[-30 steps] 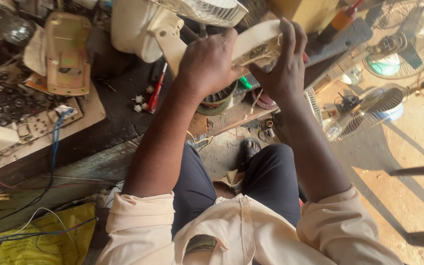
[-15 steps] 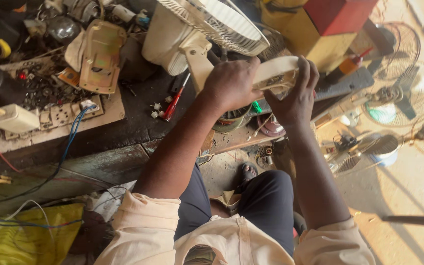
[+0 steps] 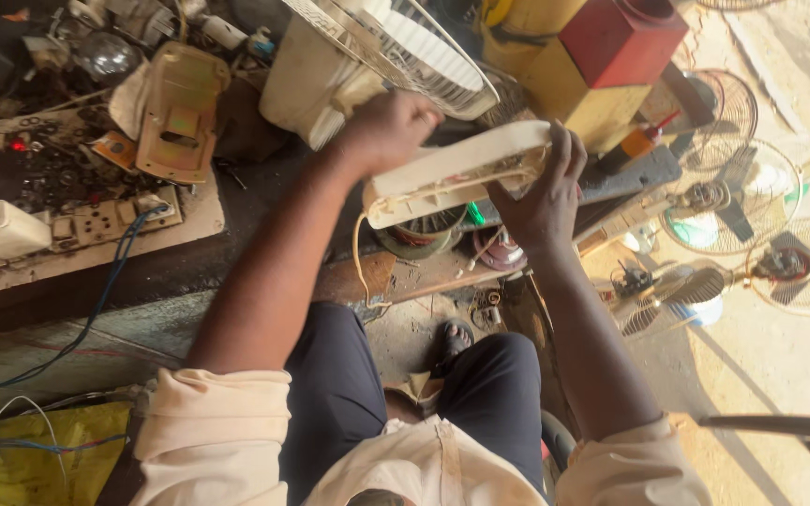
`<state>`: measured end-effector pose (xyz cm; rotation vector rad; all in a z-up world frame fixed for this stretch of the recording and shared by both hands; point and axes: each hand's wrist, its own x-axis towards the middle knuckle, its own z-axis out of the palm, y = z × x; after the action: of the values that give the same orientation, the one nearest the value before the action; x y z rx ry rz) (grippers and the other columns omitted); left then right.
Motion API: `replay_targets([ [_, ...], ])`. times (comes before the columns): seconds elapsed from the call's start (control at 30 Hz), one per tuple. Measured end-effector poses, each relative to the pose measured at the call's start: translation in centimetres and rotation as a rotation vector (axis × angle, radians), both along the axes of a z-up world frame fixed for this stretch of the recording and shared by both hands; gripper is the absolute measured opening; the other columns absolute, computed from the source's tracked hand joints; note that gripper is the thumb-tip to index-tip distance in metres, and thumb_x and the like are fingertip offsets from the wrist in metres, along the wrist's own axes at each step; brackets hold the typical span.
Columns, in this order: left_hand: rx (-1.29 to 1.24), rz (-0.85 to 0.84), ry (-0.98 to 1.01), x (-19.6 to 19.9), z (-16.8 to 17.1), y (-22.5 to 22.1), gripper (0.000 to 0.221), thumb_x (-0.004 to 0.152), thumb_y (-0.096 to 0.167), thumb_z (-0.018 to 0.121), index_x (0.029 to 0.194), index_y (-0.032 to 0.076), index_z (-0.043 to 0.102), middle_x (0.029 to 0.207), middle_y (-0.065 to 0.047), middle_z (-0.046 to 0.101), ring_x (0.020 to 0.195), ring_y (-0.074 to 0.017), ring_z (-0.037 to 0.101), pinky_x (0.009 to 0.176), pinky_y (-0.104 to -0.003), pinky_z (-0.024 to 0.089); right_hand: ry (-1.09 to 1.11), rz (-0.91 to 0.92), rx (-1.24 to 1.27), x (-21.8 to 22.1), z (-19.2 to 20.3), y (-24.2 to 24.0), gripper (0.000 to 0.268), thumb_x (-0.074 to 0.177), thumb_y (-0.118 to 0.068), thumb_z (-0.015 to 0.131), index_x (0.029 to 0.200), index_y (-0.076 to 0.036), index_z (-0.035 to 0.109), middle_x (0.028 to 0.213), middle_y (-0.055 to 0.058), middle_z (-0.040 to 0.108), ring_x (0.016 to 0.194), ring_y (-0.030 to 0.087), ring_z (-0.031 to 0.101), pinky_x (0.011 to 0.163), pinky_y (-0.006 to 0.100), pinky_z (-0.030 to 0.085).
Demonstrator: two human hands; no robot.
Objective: The person repairs a white pedestal fan by manipulating its internal wiring and components. They use a screwdriver to adjust connections, handle a small plastic housing, and reassemble parts of the fan's base.
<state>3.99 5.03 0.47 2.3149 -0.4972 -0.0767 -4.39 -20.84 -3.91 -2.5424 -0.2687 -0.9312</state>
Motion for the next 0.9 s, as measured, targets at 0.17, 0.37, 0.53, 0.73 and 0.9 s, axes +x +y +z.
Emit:
replay_targets([
  [0.17,0.525,0.072,-0.22,3.6,-2.0,-0.1,0.04,0.103,0.035,0.052,0.12,0.006,0.074,0.134,-0.014,0.067,0.133,-0.0343,0.052,0.113,-0.052,0.038,-0.03,0.023,-0.015,0.3,-0.4,-0.2,0.114,0.075,-0.024,0.096,0.16,-0.007,0.021,0.151,0.024,0.035,0.138,0.044,0.049,0.107,0.05,0.053],
  [0.37,0.351,0.247,-0.311,3.7,-2.1,-2.7,0.061,0.086,0.051,0.058,0.13,0.009,0.066,0.139,-0.018,0.058,0.132,-0.0418,0.046,0.103,-0.064,0.035,-0.034,0.044,0.011,0.2,-0.8,-0.3,0.113,0.077,-0.022,0.097,0.16,-0.009,0.021,0.153,0.025,0.033,0.138,0.045,0.049,0.108,0.049,0.054],
  [0.53,0.438,0.299,-0.218,2.4,-1.7,-2.6,0.057,0.1,0.055,0.055,0.116,0.003,0.073,0.129,-0.021,0.066,0.127,-0.0374,0.055,0.106,-0.055,0.041,-0.065,0.061,0.006,0.5,-1.3,-0.8,0.116,0.081,-0.024,0.099,0.163,-0.013,0.019,0.155,0.024,0.032,0.141,0.045,0.049,0.111,0.049,0.054],
  [0.73,0.43,0.179,-0.048,2.8,-1.3,-2.1,0.047,0.104,0.048,0.044,0.125,0.014,0.07,0.136,-0.014,0.065,0.127,-0.0382,0.057,0.109,-0.057,0.039,-0.095,0.077,0.008,0.7,-2.2,-1.4,0.115,0.081,-0.024,0.101,0.16,-0.014,0.017,0.158,0.023,0.03,0.141,0.045,0.052,0.115,0.048,0.056],
  [0.9,0.483,0.028,-0.203,3.6,-1.7,-1.0,0.046,0.097,0.04,0.04,0.127,0.021,0.069,0.148,-0.008,0.056,0.14,-0.0416,0.038,0.111,-0.064,0.02,-0.071,0.013,-0.015,1.0,-2.3,-1.3,0.118,0.077,-0.025,0.101,0.162,-0.016,0.02,0.156,0.023,0.031,0.137,0.044,0.054,0.111,0.048,0.056],
])
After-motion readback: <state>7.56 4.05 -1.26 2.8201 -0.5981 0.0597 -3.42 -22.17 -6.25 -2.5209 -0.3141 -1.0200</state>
